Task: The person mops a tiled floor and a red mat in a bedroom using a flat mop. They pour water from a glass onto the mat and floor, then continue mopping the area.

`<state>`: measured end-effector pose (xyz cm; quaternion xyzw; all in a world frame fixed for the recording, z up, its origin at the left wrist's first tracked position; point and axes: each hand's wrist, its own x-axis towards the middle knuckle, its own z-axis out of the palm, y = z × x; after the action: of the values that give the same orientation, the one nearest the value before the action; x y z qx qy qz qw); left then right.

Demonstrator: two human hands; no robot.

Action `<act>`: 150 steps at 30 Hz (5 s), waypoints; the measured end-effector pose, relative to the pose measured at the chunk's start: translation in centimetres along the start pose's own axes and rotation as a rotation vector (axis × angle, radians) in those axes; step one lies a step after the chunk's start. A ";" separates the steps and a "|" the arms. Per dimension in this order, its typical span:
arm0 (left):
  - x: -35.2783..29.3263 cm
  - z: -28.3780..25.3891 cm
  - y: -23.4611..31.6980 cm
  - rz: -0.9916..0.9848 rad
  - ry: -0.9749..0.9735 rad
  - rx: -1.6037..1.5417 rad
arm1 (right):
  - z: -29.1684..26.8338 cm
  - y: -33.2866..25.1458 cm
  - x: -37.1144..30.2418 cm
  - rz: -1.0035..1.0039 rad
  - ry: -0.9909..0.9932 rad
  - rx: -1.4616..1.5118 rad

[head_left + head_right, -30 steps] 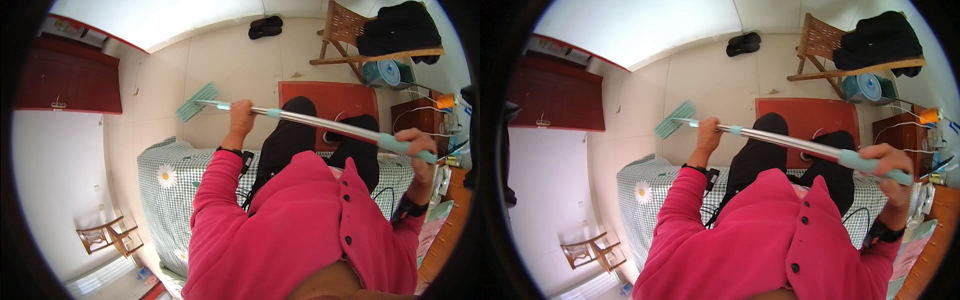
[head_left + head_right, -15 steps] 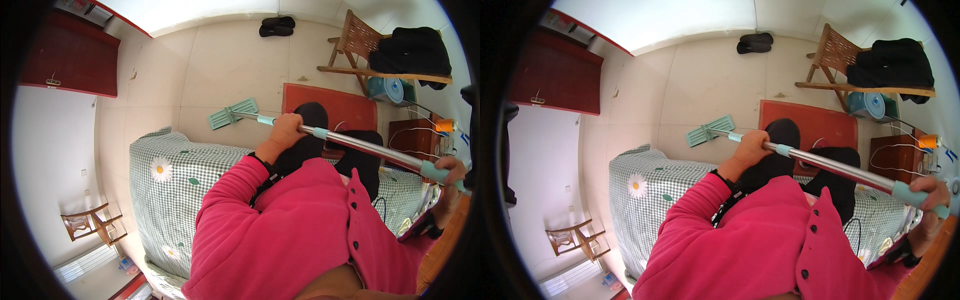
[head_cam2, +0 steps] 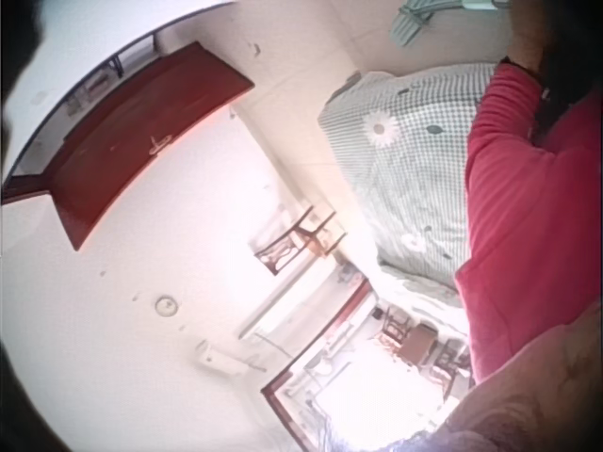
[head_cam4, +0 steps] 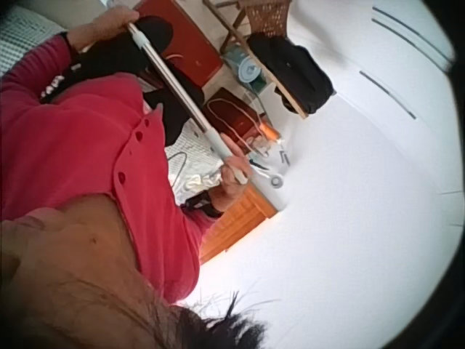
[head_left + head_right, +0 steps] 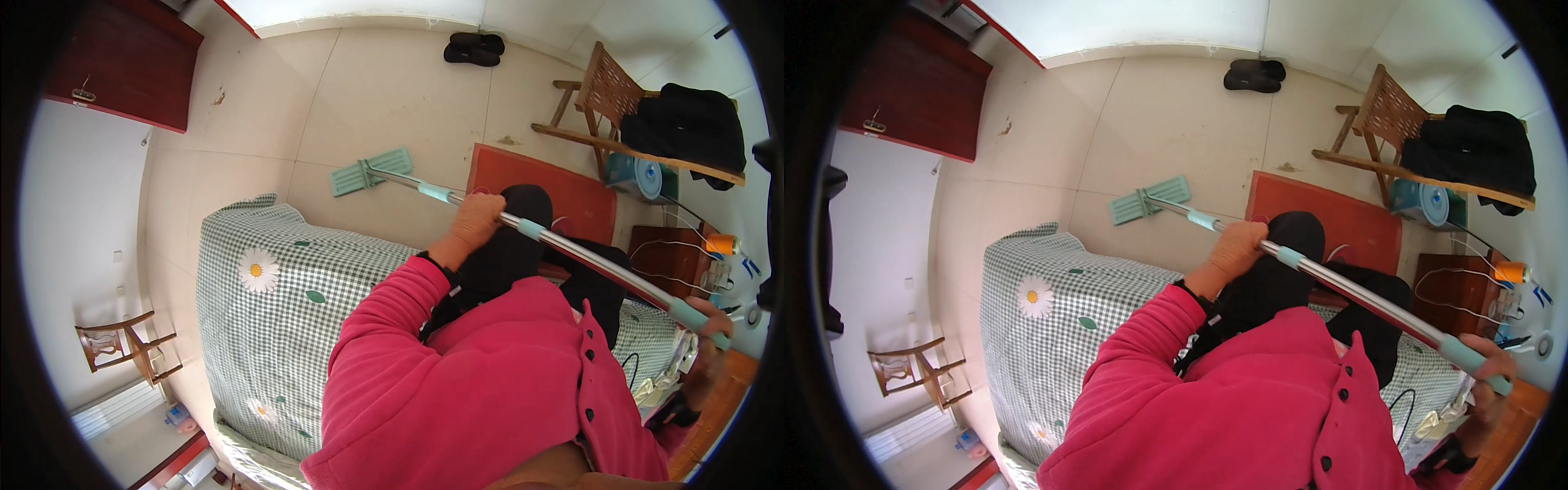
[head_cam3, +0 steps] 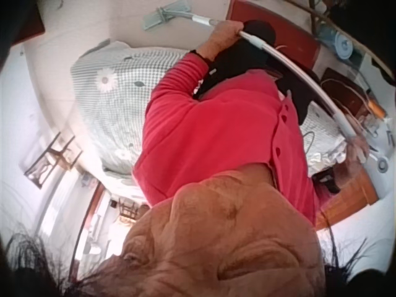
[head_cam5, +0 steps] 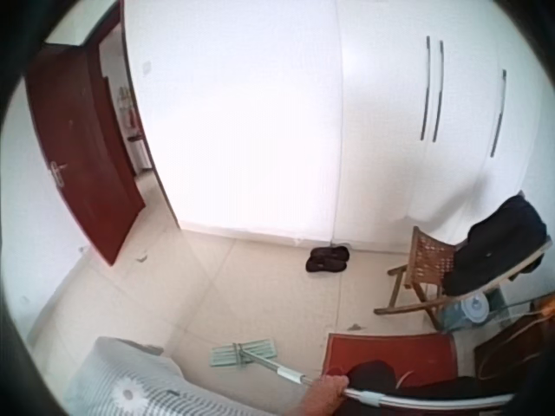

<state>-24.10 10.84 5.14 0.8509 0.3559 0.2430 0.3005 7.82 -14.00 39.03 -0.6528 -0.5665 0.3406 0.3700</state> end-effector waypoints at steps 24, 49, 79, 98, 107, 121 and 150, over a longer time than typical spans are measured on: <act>-1.3 -11.7 -11.1 -0.295 0.126 0.313 | 10.4 1.4 14.2 -0.245 -0.446 0.411; -6.0 -11.6 -17.6 -0.826 0.224 0.513 | 22.4 2.0 13.2 -0.163 -0.518 0.417; -7.7 -8.0 -3.8 -0.278 0.181 0.083 | 7.3 0.0 14.0 -0.304 -0.366 0.174; -8.8 -11.8 -5.8 -0.193 0.238 0.030 | 10.3 -4.9 13.5 -0.328 -0.473 0.087; -9.2 -10.6 -6.4 -0.243 0.147 0.060 | 10.6 -3.3 11.6 -0.262 -0.394 0.159; -8.0 -10.0 -4.4 -0.102 0.208 -0.106 | 7.1 -1.7 9.2 -0.257 -0.240 -0.006; -7.4 -17.5 -16.9 -0.615 0.434 0.459 | 21.9 -2.9 18.9 -0.378 -0.669 0.120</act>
<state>-47.51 20.79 4.35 0.6793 0.6922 0.2301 0.0802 -10.16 7.12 30.25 -0.3671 -0.7450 0.4932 0.2587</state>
